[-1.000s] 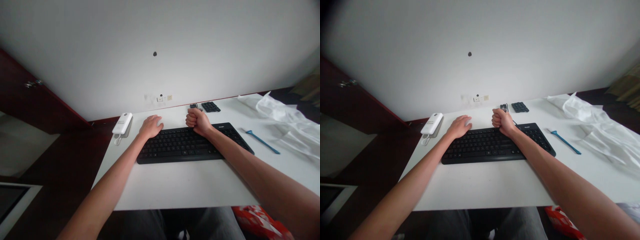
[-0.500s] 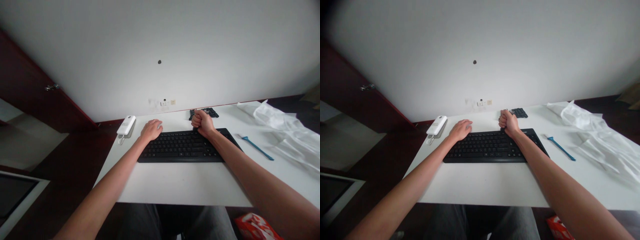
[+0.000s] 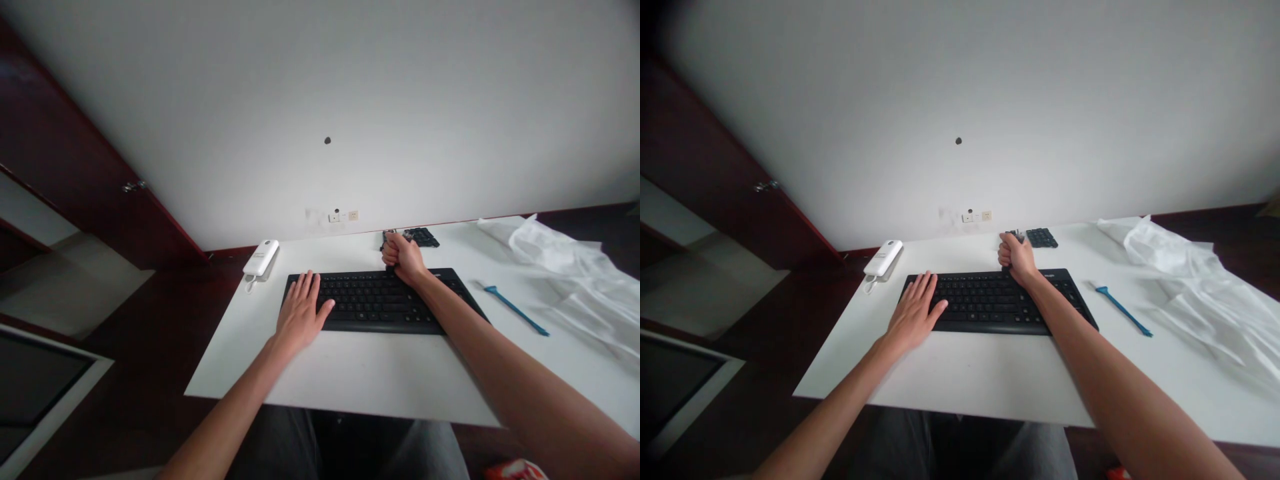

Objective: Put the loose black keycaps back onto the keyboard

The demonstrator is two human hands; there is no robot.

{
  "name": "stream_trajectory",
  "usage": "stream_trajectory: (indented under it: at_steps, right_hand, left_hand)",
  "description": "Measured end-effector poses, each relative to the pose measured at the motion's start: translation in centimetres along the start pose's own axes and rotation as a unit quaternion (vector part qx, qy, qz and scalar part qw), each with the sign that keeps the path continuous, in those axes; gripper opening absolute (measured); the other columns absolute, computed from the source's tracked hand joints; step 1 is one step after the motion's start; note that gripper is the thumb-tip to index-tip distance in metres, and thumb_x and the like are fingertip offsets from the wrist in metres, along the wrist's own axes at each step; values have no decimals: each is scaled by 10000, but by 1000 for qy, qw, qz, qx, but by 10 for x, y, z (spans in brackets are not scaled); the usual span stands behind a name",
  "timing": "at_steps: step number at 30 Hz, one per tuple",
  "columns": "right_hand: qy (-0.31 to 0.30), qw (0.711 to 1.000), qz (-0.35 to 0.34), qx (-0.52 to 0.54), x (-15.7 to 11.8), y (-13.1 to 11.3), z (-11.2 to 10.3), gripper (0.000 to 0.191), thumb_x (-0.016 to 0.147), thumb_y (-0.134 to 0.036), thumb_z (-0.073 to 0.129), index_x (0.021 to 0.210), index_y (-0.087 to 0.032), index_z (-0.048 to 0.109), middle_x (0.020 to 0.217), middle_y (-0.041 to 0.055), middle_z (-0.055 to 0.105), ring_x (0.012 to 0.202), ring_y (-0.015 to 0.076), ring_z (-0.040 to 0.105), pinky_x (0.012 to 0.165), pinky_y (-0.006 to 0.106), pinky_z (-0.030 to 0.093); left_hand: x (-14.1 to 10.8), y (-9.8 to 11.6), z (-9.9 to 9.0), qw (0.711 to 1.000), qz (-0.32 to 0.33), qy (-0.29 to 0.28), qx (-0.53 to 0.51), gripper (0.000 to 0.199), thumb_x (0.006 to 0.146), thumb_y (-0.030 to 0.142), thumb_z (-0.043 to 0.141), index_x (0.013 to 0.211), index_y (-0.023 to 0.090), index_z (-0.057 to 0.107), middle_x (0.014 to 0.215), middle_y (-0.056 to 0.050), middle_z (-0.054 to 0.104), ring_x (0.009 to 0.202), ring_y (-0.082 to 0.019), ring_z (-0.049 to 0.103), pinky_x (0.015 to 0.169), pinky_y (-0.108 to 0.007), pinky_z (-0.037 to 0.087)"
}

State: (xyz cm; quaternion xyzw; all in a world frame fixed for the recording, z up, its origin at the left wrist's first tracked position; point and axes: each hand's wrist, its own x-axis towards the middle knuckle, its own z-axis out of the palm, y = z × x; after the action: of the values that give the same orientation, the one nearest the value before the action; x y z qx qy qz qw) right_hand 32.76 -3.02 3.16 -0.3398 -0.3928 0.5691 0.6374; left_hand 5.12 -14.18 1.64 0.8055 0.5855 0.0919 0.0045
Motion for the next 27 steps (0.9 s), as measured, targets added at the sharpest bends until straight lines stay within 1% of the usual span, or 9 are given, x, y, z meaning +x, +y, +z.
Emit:
stream_trajectory:
  at_steps: [4,6,8,12,15,18,21,24,27]
  right_hand:
    - [5,1000,1,4,-1,-1,0,524,802,-348,725,586,-256,257,490,-108,201,419,63,172,357,228,176]
    - [9,1000,2,10,-2,-1,1,516,807,-332,719,570,-252,267,486,-106,207,419,60,175,365,228,170]
    - [11,1000,5,14,-3,-2,2,507,816,-321,710,559,-248,279,480,-104,210,417,57,176,372,229,165]
    - [15,1000,5,13,-4,-3,3,502,825,-320,709,555,-245,293,478,-101,220,418,59,186,374,230,167]
    - [18,1000,2,11,-4,-2,3,516,820,-332,724,565,-246,285,486,-102,216,424,59,184,370,229,171]
    - [21,1000,0,11,-4,-1,2,531,807,-351,742,570,-247,279,489,-103,212,426,58,188,365,224,177]
    - [28,1000,2,11,-3,0,2,536,786,-365,766,574,-248,287,487,-103,219,427,55,193,360,217,175]
    - [29,1000,2,5,-2,2,3,543,773,-370,784,581,-250,291,491,-103,222,429,54,188,357,214,173]
    - [20,1000,6,-7,-2,3,3,541,764,-365,791,580,-251,295,489,-101,229,426,55,191,358,215,175]
  left_hand:
    - [-44,10,5,1000,-8,23,-2,788,1057,600,308,1696,176,126,1739,-101,134,1618,-269,115,1335,-498,211]
    - [-58,13,8,1000,-7,31,-2,807,1050,595,340,1699,180,97,1738,-98,130,1616,-270,123,1333,-497,232]
    - [-66,15,9,999,-8,37,-3,816,1045,592,366,1701,199,82,1737,-96,145,1614,-275,143,1327,-512,255]
    - [-68,16,9,999,-15,42,-5,809,1038,589,388,1697,207,114,1735,-105,191,1611,-286,181,1321,-520,266]
    - [-63,15,5,999,-14,49,-7,789,1023,598,418,1664,177,236,1720,-132,259,1594,-307,256,1315,-509,276]
    - [-58,14,2,997,-6,78,-11,714,993,569,502,1578,175,393,1651,-163,393,1524,-340,378,1279,-533,325]
    - [-55,14,1,993,12,117,-13,638,973,493,566,1507,163,456,1570,-178,472,1454,-360,448,1230,-575,369]
    - [-55,14,2,990,32,133,-13,616,967,441,589,1495,158,445,1558,-184,467,1444,-358,446,1218,-584,376]
    - [-57,15,3,989,34,141,-11,613,958,416,601,1487,154,438,1582,-185,429,1486,-368,385,1232,-586,356]
